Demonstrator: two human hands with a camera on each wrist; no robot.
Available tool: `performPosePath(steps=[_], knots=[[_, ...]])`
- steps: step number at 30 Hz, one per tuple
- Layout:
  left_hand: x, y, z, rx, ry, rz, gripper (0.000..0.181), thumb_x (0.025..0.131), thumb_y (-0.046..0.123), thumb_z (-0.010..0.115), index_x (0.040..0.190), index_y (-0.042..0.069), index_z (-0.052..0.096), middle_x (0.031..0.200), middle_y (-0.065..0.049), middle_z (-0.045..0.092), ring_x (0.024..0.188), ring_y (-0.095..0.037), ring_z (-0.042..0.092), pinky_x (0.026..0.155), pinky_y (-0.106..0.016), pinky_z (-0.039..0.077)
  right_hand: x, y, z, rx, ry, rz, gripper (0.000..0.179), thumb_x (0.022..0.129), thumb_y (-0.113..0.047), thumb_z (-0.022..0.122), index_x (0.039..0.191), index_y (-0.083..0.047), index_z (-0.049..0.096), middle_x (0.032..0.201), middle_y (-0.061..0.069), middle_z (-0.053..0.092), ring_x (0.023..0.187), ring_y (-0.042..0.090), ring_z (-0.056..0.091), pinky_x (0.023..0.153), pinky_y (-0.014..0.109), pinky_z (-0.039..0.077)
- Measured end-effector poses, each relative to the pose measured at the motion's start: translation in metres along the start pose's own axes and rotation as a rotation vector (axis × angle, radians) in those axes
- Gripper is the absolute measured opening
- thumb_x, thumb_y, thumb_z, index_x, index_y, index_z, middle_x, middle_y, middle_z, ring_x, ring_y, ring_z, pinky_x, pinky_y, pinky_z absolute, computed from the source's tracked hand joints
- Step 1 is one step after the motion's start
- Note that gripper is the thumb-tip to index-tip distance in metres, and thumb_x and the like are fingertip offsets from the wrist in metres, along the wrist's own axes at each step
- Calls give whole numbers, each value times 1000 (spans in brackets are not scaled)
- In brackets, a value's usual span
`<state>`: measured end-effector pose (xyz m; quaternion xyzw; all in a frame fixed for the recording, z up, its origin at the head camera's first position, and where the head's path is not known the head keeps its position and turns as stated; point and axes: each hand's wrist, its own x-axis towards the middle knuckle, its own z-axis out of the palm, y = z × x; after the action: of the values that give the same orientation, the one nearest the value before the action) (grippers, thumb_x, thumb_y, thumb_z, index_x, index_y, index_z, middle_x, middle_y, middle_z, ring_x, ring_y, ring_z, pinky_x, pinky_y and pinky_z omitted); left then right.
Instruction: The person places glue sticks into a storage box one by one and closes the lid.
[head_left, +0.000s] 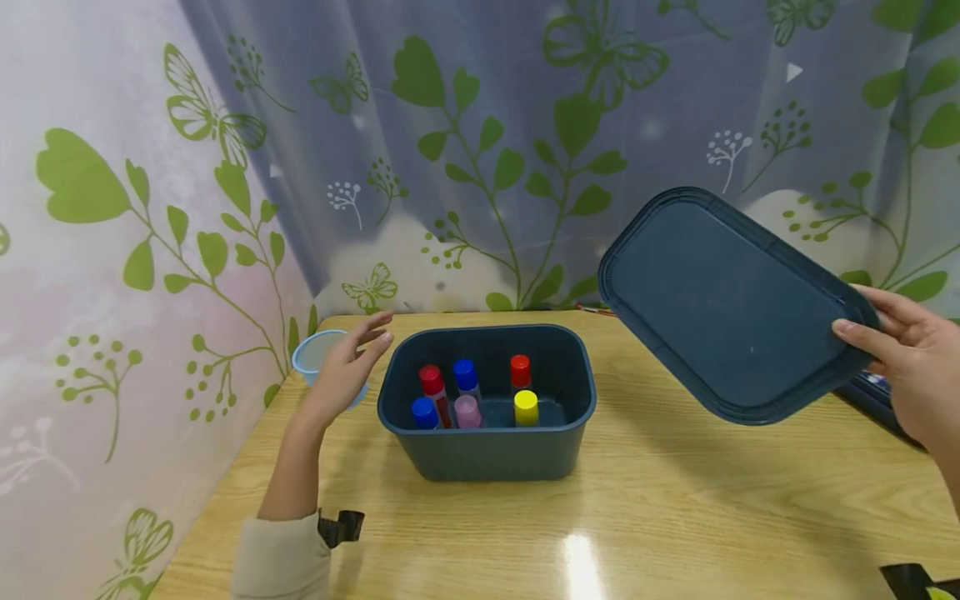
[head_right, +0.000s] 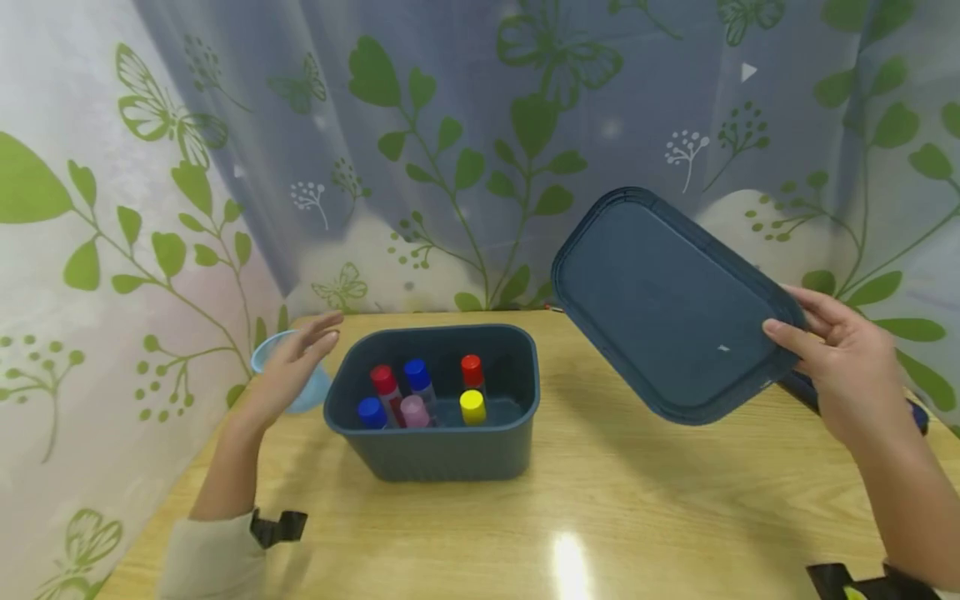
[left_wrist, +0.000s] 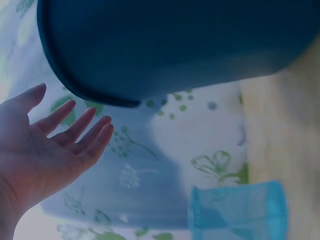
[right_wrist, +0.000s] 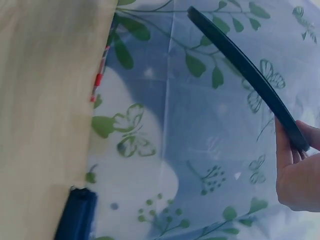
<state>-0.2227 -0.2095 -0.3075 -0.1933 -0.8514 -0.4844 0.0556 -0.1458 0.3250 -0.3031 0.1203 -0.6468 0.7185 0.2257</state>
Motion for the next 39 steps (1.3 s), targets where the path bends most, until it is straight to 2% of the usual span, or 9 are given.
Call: performPosePath(steps=[6,9,12,18,22,24,28,32,39], knots=[[18,24,2,46,-15,55,48,98,37,42,140,12,38,139,-4,39,124,-22,37,101,-44,29,8,-18,27,-340,-6,-60,41,90,3,54,128,-12,52,105,-13,61,77,0,61,66,12,47],[26,34,5,62,-25,80,48,98,39,42,140,16,38,138,-1,40,124,-20,38,100,-42,31,10,-26,41,-543,11,-99,43,91,-1,55,132,-11,50,110,-19,55,81,-4,57,52,8,40],[32,42,8,72,-26,106,48,97,38,43,140,18,38,137,-1,41,123,-20,39,99,-41,32,11,-34,55,-624,5,-164,42,90,-1,57,131,-9,52,110,-22,54,80,-7,56,47,11,34],[38,52,14,72,-22,127,47,99,32,43,140,12,38,136,-6,43,121,-22,40,99,-41,33,13,-37,81,-775,-36,-457,44,82,10,62,123,-5,59,110,-12,60,84,-14,54,62,4,39],[40,53,17,50,-26,124,45,99,28,42,140,11,37,136,-8,43,121,-24,41,99,-43,32,14,-32,91,-837,-63,-677,35,83,4,65,117,-1,63,102,10,65,84,-17,51,65,3,39],[40,52,19,42,-27,122,44,100,29,42,141,13,37,135,-8,45,121,-23,42,99,-42,33,14,-28,95,-859,-77,-770,27,90,-12,61,114,0,64,94,15,67,74,-12,54,57,5,36],[38,49,21,31,-29,123,44,99,34,40,140,18,38,132,-5,48,119,-21,43,97,-41,35,13,-20,105,-901,-99,-933,43,96,-36,48,108,0,67,84,15,68,50,7,53,40,16,30],[37,46,23,5,-27,117,43,100,33,38,140,18,38,130,-8,50,116,-23,47,94,-41,39,10,-13,120,-853,-107,-1089,36,97,-29,48,100,0,68,78,16,67,45,24,56,34,28,33],[35,43,25,-70,-23,129,41,102,25,33,140,12,38,121,-18,54,108,-29,53,92,-43,41,5,-11,147,-737,-108,-1323,23,96,-11,47,93,-5,70,77,10,68,50,26,59,33,25,15]])
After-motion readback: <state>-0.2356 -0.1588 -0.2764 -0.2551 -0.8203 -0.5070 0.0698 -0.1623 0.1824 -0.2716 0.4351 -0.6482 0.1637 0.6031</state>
